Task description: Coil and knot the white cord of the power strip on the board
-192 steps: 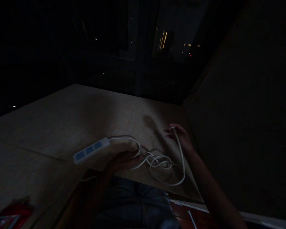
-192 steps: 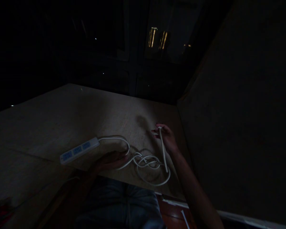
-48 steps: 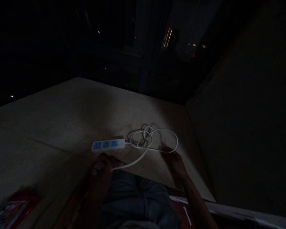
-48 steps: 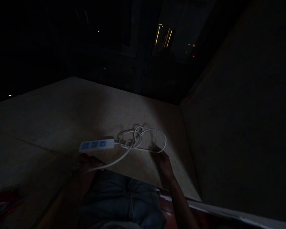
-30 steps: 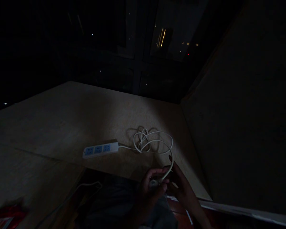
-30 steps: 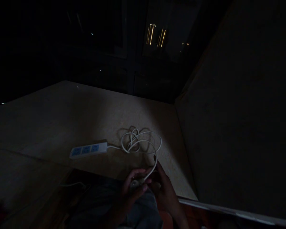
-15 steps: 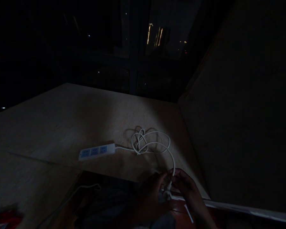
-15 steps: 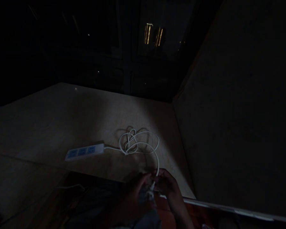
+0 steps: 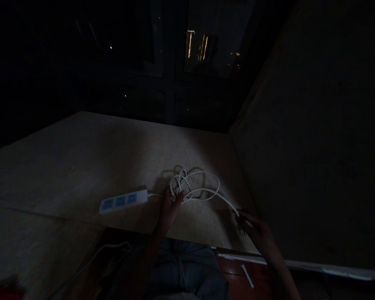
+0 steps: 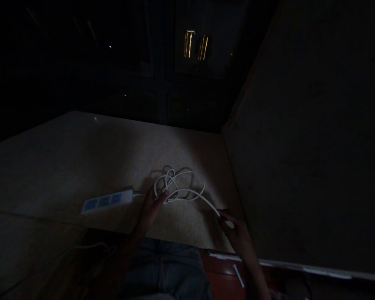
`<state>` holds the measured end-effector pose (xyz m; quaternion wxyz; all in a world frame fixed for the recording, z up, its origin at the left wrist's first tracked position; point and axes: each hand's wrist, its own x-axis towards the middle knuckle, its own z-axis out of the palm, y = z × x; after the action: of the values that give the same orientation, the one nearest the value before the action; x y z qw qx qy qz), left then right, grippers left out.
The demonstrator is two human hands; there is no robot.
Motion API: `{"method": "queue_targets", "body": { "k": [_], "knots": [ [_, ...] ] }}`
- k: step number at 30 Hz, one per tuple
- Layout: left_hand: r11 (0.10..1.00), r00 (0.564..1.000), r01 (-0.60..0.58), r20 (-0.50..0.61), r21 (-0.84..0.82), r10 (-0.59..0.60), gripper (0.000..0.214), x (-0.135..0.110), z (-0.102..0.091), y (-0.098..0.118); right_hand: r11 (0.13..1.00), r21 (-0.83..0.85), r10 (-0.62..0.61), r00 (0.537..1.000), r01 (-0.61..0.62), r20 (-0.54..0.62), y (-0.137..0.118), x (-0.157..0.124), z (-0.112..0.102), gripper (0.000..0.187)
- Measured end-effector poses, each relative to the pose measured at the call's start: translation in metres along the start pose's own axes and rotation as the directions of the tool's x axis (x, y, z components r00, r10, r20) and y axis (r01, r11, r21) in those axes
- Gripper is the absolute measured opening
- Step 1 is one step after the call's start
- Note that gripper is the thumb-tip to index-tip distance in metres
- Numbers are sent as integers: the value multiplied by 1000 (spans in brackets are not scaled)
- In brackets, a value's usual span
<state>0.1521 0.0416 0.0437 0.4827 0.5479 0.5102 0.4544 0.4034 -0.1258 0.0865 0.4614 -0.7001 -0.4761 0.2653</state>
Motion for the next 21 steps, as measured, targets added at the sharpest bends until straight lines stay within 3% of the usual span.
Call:
{"method": "queue_targets", "body": {
  "k": [4, 9, 12, 17, 21],
  "knots": [
    [992, 996, 93, -10, -89, -94, 41, 16, 3, -11, 990, -111, -96, 990, 85, -100, 21, 11, 2, 32],
    [971, 987, 162, 38, -175, -157, 44, 21, -22, -30, 986, -163, -77, 935, 21, -346, 69, 33, 0, 38],
    [974, 989, 148, 32, -174, -144, 43, 18, -35, -38, 985, -170, -81, 900, 8, -429, 87, 46, 5, 40],
    [982, 997, 80, 17, -173, -78, 52, 12, -36, -42, 996, -88, -63, 902, 28, -428, 81, 64, 28, 41],
    [977, 997, 76, 20, -199, -73, 65, 10, -36, -43, 985, 168, 88, 932, -29, -353, 67, 76, 44, 36]
  ]
}}
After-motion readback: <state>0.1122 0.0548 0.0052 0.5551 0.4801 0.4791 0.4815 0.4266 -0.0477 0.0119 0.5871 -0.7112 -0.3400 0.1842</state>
